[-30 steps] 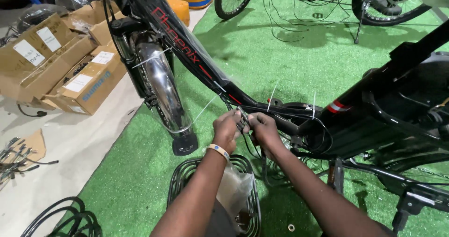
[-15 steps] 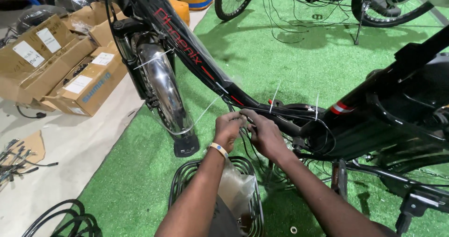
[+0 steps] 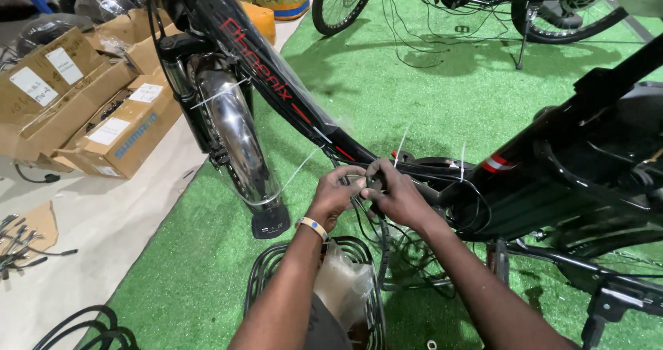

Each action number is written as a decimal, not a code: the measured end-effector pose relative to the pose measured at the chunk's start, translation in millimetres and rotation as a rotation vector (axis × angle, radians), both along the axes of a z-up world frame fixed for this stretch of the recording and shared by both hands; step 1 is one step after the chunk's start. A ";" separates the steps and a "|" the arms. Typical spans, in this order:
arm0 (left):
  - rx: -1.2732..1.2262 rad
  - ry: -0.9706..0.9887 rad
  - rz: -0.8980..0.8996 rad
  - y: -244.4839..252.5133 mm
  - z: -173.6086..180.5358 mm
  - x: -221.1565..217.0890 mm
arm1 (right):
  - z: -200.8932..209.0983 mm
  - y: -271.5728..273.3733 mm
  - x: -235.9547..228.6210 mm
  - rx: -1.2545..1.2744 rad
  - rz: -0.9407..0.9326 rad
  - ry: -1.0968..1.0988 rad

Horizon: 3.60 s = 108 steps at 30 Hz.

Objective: The person secures a black cable along the frame of a black electric bicycle using zip ties. They route the cable along the downtube and tighten the ties to hold it in place.

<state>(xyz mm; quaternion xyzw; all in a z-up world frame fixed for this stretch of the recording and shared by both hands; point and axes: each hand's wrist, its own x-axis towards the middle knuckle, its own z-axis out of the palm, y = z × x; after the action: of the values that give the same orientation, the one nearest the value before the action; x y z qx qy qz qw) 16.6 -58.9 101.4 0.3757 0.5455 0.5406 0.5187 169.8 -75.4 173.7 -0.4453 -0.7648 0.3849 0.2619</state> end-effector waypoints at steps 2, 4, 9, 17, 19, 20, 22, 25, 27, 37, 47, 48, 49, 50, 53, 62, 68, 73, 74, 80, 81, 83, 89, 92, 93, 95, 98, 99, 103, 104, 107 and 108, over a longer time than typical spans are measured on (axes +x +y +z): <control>-0.009 0.003 -0.008 -2.7 8.2 2.8 | -7.1 8.0 5.5 0.004 0.001 0.008; -0.022 0.004 -0.010 -1.9 7.2 3.4 | -12.8 13.1 9.6 0.005 0.007 0.014; 0.035 0.292 -0.054 33.6 -42.8 -3.3 | -18.3 20.7 10.3 -0.064 0.011 0.124; -0.032 0.077 -0.034 6.7 -9.2 6.3 | -26.4 28.1 12.8 -0.061 0.025 0.108; -0.036 0.060 -0.027 5.8 -7.7 7.1 | -28.6 32.1 14.3 -0.024 0.034 0.074; -0.053 0.058 -0.036 5.5 -5.2 7.5 | -24.9 30.5 14.5 -0.045 0.050 0.086; -0.077 0.052 -0.046 2.0 -2.0 9.3 | -19.8 25.6 15.0 -0.073 0.066 0.094; -0.077 0.007 -0.040 -4.1 8.2 11.6 | -16.4 23.3 15.2 -0.033 0.088 0.055; -0.096 -0.043 -0.039 -9.9 19.1 12.8 | -20.5 26.6 15.4 -0.047 0.077 0.052; -0.018 -0.023 -0.067 -8.2 11.6 10.1 | -37.3 23.9 1.3 -0.221 0.094 0.468; 0.008 0.095 -0.265 -11.4 17.9 1.3 | -51.3 24.9 5.5 -0.582 0.012 0.788; 0.016 0.088 -0.296 -9.8 14.1 -0.6 | -52.4 23.7 5.4 -0.639 0.026 0.823; 0.017 0.088 -0.297 -8.9 10.4 -0.3 | -51.7 21.1 5.0 -0.638 0.026 0.823; 0.029 0.093 -0.285 -7.8 6.8 0.0 | -51.0 18.6 4.7 -0.661 0.014 0.831; 0.048 0.065 -0.234 0.9 -14.3 7.0 | -60.8 24.7 2.3 -0.692 -0.013 0.847; 0.179 0.017 -0.196 12.8 -20.9 9.7 | -68.5 36.0 11.1 -0.699 -0.015 0.847; 0.123 0.117 -0.233 12.2 -17.2 6.0 | -51.9 27.9 7.8 -0.786 -0.120 0.889; 0.153 0.214 -0.290 8.3 -5.1 8.0 | -62.3 36.4 7.8 -0.822 -0.255 0.837; 0.189 0.293 -0.282 9.9 -7.1 9.5 | -68.1 40.3 9.4 -0.745 -0.274 0.799; 0.168 0.471 -0.158 10.8 -19.6 15.2 | -91.4 49.8 7.3 -0.455 -0.325 0.741; 0.151 0.440 -0.116 6.1 -18.1 17.3 | -94.4 49.0 6.4 -0.388 -0.305 0.726; 0.141 0.303 -0.112 13.1 -26.1 23.1 | -74.8 37.6 7.4 -0.449 -0.319 0.708; 0.092 -0.020 -0.164 3.6 -11.7 30.9 | -41.7 19.8 19.8 -0.812 -0.265 0.697; 0.103 0.051 -0.175 4.9 -7.7 27.0 | -50.9 23.2 33.0 -0.900 -0.160 0.751; 0.095 0.129 -0.171 5.3 -5.3 24.4 | -52.6 23.4 36.4 -0.909 -0.133 0.769; 0.094 0.161 -0.177 -1.2 3.4 26.0 | -47.5 17.4 32.5 -0.730 -0.184 0.685; 0.072 0.229 -0.160 7.2 -3.4 30.2 | -57.3 23.4 37.7 -0.219 -0.273 0.323; 0.051 0.261 -0.132 13.4 -10.6 31.9 | -64.8 28.3 41.2 0.111 -0.301 0.037; -0.021 0.376 -0.041 22.5 -22.5 35.7 | -85.7 24.5 41.0 0.529 -0.345 0.004; -0.003 0.380 -0.067 19.3 -17.6 40.2 | -85.7 23.0 41.2 0.671 -0.362 -0.033; 0.006 0.365 -0.066 19.7 -26.9 45.1 | -87.7 22.9 43.6 0.847 -0.378 -0.082; 0.001 0.349 -0.049 21.3 -33.4 45.6 | -88.4 23.2 45.1 0.883 -0.387 -0.097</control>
<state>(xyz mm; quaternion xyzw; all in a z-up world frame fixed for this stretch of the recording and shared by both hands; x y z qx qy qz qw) 62.3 -37.6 67.9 0.4773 0.6177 0.4547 0.4289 215.0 -52.2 85.3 -0.4433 -0.7695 -0.0534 0.4566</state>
